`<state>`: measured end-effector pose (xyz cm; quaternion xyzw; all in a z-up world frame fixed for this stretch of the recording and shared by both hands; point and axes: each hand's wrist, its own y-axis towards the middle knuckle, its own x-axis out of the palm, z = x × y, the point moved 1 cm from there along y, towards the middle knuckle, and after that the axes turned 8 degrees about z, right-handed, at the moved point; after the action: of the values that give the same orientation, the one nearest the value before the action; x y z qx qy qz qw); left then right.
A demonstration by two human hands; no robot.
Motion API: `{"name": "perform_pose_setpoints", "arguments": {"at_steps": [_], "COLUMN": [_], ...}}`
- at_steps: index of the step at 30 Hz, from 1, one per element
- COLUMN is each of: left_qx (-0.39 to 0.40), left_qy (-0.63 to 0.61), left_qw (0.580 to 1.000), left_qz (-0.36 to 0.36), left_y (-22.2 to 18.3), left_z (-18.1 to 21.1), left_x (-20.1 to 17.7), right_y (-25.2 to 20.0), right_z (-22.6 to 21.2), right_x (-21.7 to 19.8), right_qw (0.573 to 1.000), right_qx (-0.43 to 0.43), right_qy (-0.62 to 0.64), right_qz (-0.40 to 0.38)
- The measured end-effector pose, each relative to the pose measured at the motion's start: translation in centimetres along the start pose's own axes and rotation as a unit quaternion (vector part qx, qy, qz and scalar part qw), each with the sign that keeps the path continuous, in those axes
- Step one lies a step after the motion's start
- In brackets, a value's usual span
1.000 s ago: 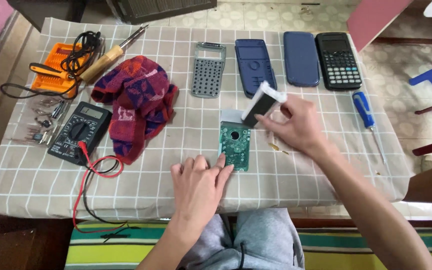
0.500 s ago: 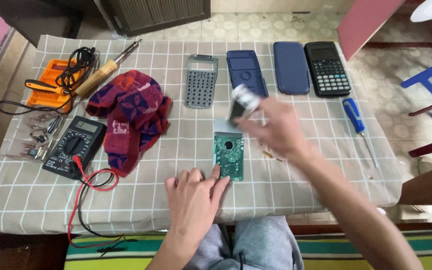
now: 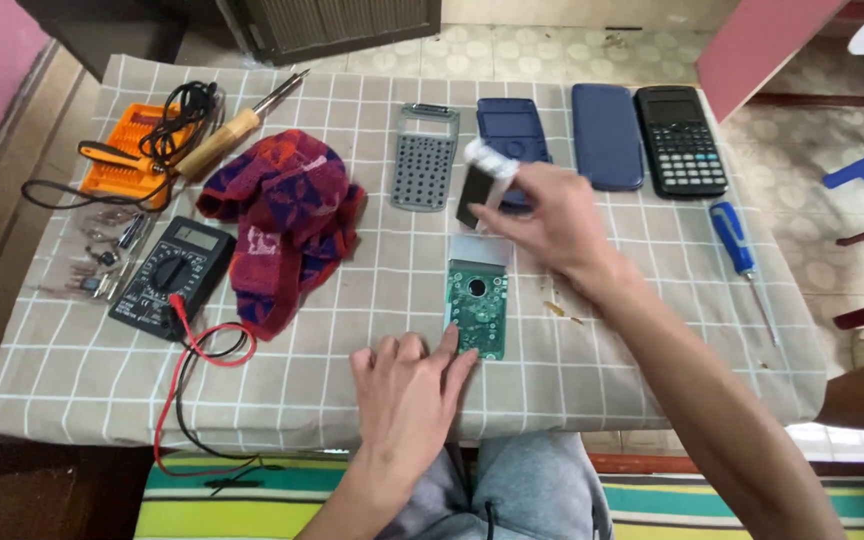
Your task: Cleaning the contact points of a calculator's keypad membrane and circuit board using a cleaning block and a small scraping tool.
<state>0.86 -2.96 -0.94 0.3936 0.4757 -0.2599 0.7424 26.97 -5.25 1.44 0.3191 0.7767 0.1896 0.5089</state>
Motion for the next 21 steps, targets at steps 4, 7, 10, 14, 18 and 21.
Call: {"name": "perform_pose_setpoints", "arguments": {"at_steps": [4,7,10,14,18,21], "left_qx": [-0.004,-0.011,-0.053,-0.037,-0.017,0.002], "left_qy": [-0.003,-0.008,-0.083,-0.219,-0.286,-0.277], "left_qw": [1.000,1.000,0.992,0.962,0.932,0.934], "left_qz": [-0.001,-0.019,-0.079,0.157,0.222,0.225], "left_y": [-0.1,0.5,1.3,2.2,2.4,2.8], "left_z": [0.0,-0.3,-1.3,-2.5,-1.5,-0.7], "left_x": [0.0,-0.4,-1.6,-5.6,-8.0,-7.8], "right_y": [0.3,0.2,-0.6,-3.0,-3.8,-3.5], "right_z": [-3.5,-4.6,-4.9,-4.9,-5.0,-5.8], "right_x": [-1.9,-2.7,-3.8,-4.7,-4.5,-4.6], "right_qw": [0.995,0.960,0.893,0.889,0.898,0.919], "right_qx": [0.067,0.231,0.329,0.286,0.286,0.284], "right_qy": [0.073,0.144,0.301,0.347,0.335,0.273], "right_qz": [0.005,-0.072,-0.054,-0.087,-0.016,-0.008]}}
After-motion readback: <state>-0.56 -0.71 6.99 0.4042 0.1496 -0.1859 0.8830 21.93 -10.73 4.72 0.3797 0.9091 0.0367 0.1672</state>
